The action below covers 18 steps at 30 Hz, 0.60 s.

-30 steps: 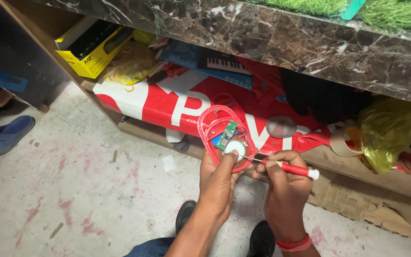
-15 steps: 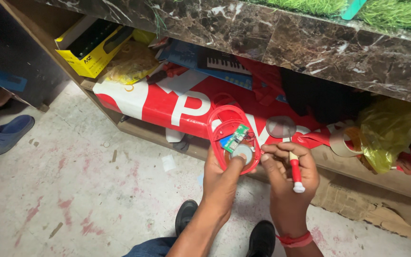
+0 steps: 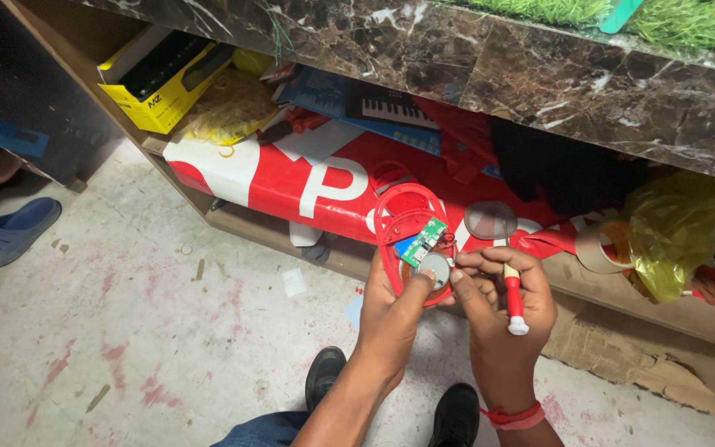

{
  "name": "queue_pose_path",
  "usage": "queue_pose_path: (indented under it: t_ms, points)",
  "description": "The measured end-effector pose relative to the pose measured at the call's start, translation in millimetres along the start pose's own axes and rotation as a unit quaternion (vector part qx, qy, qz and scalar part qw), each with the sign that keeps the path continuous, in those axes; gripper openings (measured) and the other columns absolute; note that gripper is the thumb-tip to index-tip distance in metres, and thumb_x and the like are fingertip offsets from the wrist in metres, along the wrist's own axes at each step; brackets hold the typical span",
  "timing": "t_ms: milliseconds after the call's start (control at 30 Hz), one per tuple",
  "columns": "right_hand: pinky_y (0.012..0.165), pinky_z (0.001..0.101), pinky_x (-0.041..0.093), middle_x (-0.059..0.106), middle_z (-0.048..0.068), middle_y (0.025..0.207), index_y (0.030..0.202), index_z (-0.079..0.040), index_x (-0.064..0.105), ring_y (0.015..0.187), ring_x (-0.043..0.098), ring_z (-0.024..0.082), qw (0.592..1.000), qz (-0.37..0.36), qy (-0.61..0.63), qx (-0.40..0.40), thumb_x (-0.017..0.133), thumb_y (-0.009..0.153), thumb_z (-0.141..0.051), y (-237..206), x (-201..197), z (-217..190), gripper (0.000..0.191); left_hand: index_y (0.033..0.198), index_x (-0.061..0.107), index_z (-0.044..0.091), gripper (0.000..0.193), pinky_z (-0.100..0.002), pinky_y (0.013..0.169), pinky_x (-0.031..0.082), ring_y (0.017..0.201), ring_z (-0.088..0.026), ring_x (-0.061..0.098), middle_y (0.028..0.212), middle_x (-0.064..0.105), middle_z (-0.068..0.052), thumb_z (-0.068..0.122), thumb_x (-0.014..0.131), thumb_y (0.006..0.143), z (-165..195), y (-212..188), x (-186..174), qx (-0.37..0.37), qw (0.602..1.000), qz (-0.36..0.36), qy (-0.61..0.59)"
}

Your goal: The person sits on the floor and repairs a small red electronic device, using a red-handled screwdriver to unscrew and reposition its circuit board, speaker and battery inside the plastic housing, then reassembles the parts back into the case.

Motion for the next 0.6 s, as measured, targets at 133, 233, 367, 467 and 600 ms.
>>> queue_pose_path:
  t_ms: [133,233,367,467,600]
  points:
    - [0.087,0.026,0.058,0.07,0.016,0.116,0.124,0.002,0.053,0.1,0.068,0.014,0.999,-0.009,-0.024,-0.026,0.069,0.09,0.013,2,1,-2,0.039,0.138,0.049,0.004,0.043,-0.033,0.078,0.06,0.101,-0.018,0.067,0.12,0.066,-0.01,0.01,0.049,0.095,-2,2,-2,-0.037,0.999,-0.01,-0.017]
    - [0.087,0.0275,0.059,0.071,0.016,0.121,0.122,0.002,0.054,0.105,0.07,0.016,0.992,-0.041,-0.098,-0.07,0.069,0.09,0.009,4,2,-9,0.036,0.138,0.048,0.013,0.044,-0.031,0.064,0.061,0.089,-0.017,0.071,0.111,0.069,-0.01,0.017,0.045,0.095,-3,5,-7,-0.045,0.999,0.015,0.006]
    - [0.09,0.0289,0.06,0.075,0.014,0.113,0.117,0.002,0.059,0.105,0.074,0.018,0.982,-0.078,-0.152,-0.08,0.07,0.091,0.006,5,3,-16,0.028,0.13,0.057,0.003,0.039,-0.03,0.058,0.058,0.083,-0.015,0.07,0.103,0.071,-0.009,0.022,0.042,0.099,1,8,-12,-0.031,0.998,0.014,0.053]
    - [0.087,0.0286,0.061,0.077,0.011,0.106,0.112,0.001,0.062,0.099,0.075,0.016,0.969,-0.097,-0.204,-0.1,0.072,0.09,0.003,4,4,-19,0.025,0.13,0.058,0.006,0.04,-0.028,0.053,0.054,0.078,-0.012,0.067,0.098,0.07,-0.006,0.026,0.044,0.099,3,9,-16,-0.038,0.997,0.033,0.064]
    - [0.084,0.028,0.062,0.078,0.009,0.101,0.109,0.0,0.064,0.094,0.076,0.015,0.962,-0.117,-0.229,-0.095,0.073,0.089,0.002,4,5,-16,0.022,0.13,0.062,0.007,0.045,-0.024,0.048,0.046,0.07,-0.01,0.06,0.091,0.067,-0.006,0.036,0.044,0.101,3,9,-20,-0.06,0.993,0.062,0.086]
Point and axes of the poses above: each hand's wrist, its own y-axis towards the middle knuckle, its own x-axis out of the palm, z = x × y, the point moved 3 cm from there along y, towards the middle knuckle
